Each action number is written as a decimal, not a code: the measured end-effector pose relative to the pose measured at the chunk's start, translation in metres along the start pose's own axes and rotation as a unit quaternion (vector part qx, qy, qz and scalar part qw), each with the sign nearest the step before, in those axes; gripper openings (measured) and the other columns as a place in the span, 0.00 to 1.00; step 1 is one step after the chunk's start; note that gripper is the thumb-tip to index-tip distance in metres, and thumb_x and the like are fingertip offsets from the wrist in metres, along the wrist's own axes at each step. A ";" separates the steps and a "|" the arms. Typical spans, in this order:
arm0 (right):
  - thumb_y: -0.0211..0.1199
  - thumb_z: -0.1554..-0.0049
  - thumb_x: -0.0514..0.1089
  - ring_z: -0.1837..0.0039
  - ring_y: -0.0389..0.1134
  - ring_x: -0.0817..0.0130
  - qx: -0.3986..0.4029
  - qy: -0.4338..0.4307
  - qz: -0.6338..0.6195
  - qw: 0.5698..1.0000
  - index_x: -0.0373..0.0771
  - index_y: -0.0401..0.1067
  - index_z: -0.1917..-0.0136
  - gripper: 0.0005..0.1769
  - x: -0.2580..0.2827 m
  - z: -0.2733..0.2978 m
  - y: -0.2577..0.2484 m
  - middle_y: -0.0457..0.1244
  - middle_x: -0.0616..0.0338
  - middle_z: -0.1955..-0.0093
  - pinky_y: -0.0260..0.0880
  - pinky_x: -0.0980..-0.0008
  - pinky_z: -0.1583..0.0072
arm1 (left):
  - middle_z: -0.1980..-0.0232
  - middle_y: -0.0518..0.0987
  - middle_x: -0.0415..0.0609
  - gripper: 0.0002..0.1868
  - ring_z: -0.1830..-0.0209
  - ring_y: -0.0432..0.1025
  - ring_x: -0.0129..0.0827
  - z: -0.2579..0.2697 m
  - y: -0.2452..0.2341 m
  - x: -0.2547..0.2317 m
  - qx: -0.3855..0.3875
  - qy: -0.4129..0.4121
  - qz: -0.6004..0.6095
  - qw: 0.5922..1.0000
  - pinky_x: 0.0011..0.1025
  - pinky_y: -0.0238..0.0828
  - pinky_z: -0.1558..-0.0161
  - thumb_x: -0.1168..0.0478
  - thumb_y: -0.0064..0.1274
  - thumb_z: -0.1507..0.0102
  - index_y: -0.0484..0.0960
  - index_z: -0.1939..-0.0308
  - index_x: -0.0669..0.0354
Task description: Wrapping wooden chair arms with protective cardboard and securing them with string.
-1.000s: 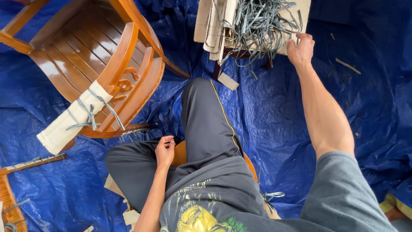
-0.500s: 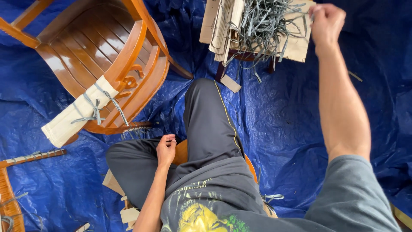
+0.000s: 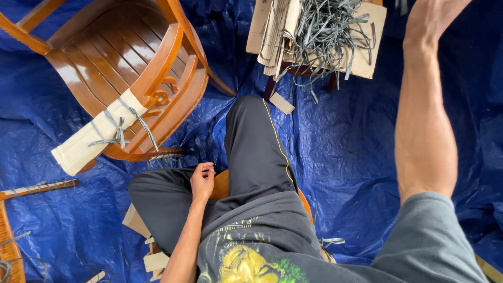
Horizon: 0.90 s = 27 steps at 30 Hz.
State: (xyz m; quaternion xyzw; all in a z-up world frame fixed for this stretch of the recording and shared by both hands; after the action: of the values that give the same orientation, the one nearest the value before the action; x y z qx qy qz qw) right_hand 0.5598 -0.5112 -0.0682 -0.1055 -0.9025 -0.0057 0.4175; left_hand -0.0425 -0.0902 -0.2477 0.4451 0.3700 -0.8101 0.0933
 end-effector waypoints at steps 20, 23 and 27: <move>0.63 0.41 0.32 0.37 0.69 0.51 0.537 0.023 -0.157 0.828 0.36 0.72 0.41 0.14 0.376 0.369 0.159 0.66 0.46 0.39 0.71 0.61 0.37 | 0.67 0.68 0.39 0.18 0.70 0.61 0.22 -0.014 -0.022 -0.169 0.103 0.045 0.421 0.900 0.24 0.63 0.64 0.50 0.47 0.23 0.79 0.51 0.64; 0.58 0.37 0.37 0.36 0.69 0.58 0.508 0.162 -0.165 0.830 0.35 0.69 0.37 0.14 0.358 0.381 0.184 0.67 0.49 0.38 0.69 0.63 0.36 | 0.68 0.69 0.39 0.14 0.71 0.61 0.21 0.004 -0.037 -0.158 0.015 0.055 0.396 0.917 0.22 0.59 0.68 0.55 0.46 0.24 0.79 0.56 0.62; 0.51 0.30 0.46 0.39 0.67 0.70 0.475 0.364 -0.249 0.761 0.32 0.67 0.32 0.19 0.347 0.397 0.227 0.67 0.54 0.41 0.67 0.68 0.36 | 0.64 0.78 0.42 0.11 0.66 0.72 0.24 0.027 -0.052 -0.156 -0.056 0.120 0.328 0.935 0.26 0.71 0.62 0.60 0.46 0.26 0.78 0.58 0.64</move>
State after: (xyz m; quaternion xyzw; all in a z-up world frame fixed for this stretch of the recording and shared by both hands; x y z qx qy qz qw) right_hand 0.0865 -0.1855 -0.0824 0.3453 -0.5639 0.2821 0.6951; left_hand 0.0061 -0.1002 -0.0890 0.6300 0.2566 -0.6528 0.3334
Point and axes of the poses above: each hand's wrist, its own z-axis away from the middle knuckle, its own y-axis out of the palm, x = y × z, the point moved 6 cm from there along -z, towards the middle knuckle
